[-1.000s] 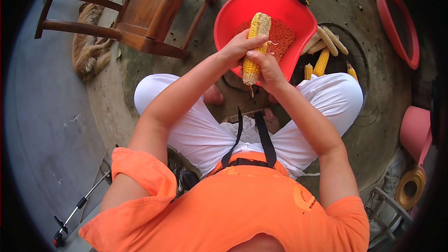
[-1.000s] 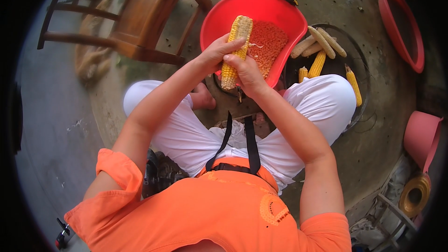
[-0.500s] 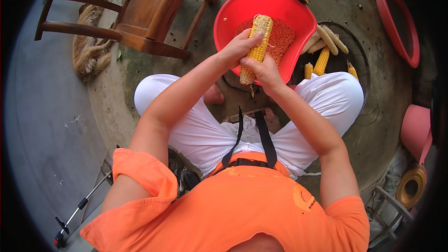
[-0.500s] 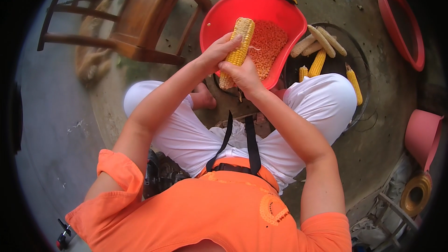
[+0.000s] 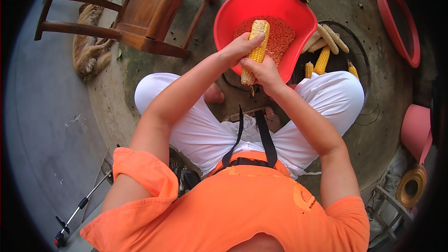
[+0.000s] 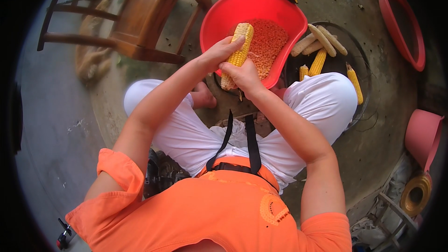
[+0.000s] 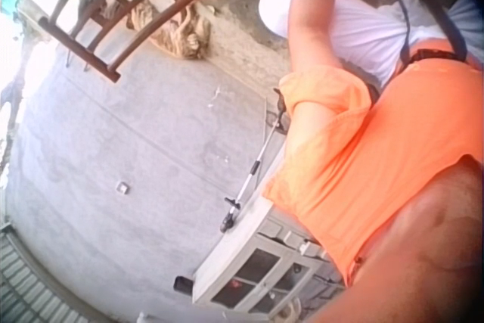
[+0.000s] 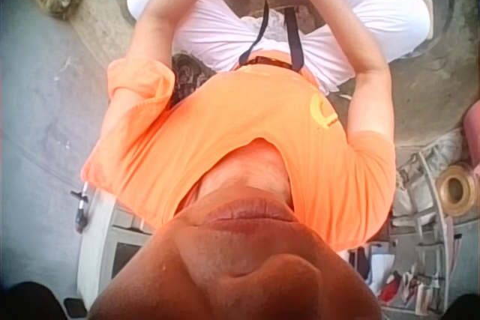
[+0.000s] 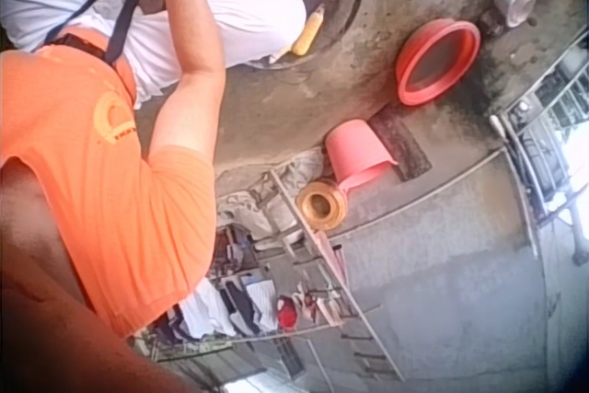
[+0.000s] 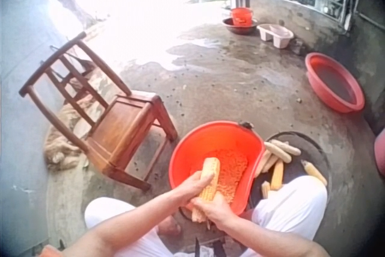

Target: The person shells ears of corn by hand, stripping the kernels off the cobs into a basin.

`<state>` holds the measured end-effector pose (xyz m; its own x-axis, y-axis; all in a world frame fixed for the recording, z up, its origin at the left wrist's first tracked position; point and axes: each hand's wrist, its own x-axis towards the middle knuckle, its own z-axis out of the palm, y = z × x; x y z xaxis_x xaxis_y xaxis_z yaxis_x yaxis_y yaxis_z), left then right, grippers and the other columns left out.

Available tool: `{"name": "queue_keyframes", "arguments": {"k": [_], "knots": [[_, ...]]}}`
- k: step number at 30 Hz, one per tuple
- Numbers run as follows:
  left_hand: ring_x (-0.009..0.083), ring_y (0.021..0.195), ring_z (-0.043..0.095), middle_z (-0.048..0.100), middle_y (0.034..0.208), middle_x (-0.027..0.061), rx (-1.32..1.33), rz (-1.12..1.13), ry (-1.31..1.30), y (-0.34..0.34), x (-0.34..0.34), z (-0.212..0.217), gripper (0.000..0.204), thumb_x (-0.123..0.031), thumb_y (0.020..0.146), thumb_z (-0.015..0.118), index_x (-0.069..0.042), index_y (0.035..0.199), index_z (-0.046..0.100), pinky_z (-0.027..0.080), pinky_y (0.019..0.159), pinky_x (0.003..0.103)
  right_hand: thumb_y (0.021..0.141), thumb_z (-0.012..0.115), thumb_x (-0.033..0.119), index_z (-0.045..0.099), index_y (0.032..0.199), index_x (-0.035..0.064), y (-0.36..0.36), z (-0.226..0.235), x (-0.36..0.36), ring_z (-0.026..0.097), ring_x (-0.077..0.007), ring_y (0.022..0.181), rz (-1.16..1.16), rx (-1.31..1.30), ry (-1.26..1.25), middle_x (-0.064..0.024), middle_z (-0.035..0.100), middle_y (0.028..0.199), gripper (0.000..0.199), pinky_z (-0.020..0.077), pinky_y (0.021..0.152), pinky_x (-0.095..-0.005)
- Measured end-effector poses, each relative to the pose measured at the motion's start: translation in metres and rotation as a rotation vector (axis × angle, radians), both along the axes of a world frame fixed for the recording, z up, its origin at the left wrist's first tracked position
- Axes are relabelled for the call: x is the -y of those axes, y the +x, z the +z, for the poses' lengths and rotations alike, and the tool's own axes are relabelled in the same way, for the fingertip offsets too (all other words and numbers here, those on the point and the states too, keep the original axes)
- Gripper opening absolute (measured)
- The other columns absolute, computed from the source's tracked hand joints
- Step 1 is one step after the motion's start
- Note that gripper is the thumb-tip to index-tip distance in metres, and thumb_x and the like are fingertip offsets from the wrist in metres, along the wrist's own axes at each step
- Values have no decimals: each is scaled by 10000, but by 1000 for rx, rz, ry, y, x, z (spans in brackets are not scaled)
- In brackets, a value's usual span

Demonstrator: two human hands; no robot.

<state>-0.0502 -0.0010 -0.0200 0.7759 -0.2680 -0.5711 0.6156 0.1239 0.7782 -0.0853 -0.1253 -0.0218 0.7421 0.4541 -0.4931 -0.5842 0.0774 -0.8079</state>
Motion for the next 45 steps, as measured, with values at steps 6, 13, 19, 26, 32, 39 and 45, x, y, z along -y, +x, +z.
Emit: {"name": "queue_keyframes", "arguments": {"k": [6,13,19,26,32,39,45], "knots": [[127,904,542,545,1008,63,191,-139,-76,0,-10,-8,435,-286,855,559,2,1161,445,441,798,271,742,617,107,494,1036,-11,5,0,-3,568,-126,755,-23,170,-54,-49,570,863,340,465,624,-257],[141,922,561,565,1038,80,58,-63,-159,5,-12,-4,445,-281,873,532,5,1202,442,450,807,279,755,609,116,487,1049,-2,8,-4,11,563,-127,782,-35,100,86,-55,556,918,340,473,645,-268],[217,807,606,592,878,121,-154,237,-491,14,-13,-11,484,-457,836,516,-20,1043,511,489,747,343,828,564,224,398,1146,3,-1,23,8,587,-187,785,177,-154,225,-90,553,893,421,496,700,-309],[214,566,580,560,698,107,-168,425,-435,22,-2,0,458,-479,797,548,-24,836,516,502,520,306,928,328,382,401,1148,-5,6,14,3,617,-252,737,0,-161,209,-173,578,898,451,526,633,-338],[184,548,544,539,687,79,6,483,-337,23,5,7,432,-467,803,548,-37,817,521,464,505,304,924,324,422,429,1128,-4,11,14,3,617,-248,713,-51,-199,204,-154,582,868,483,531,604,-341],[154,619,554,581,731,72,171,557,-55,28,11,-6,348,-348,816,568,-1,830,564,450,579,302,921,324,438,462,1101,-9,11,13,2,618,-235,701,-110,-171,102,-144,587,883,502,527,604,-327],[164,635,566,588,729,85,113,614,-76,35,9,-11,375,-353,794,591,20,815,563,455,588,309,928,328,421,500,1036,-20,13,5,4,597,-198,632,-30,100,-69,-113,587,791,485,497,554,-290]]}}
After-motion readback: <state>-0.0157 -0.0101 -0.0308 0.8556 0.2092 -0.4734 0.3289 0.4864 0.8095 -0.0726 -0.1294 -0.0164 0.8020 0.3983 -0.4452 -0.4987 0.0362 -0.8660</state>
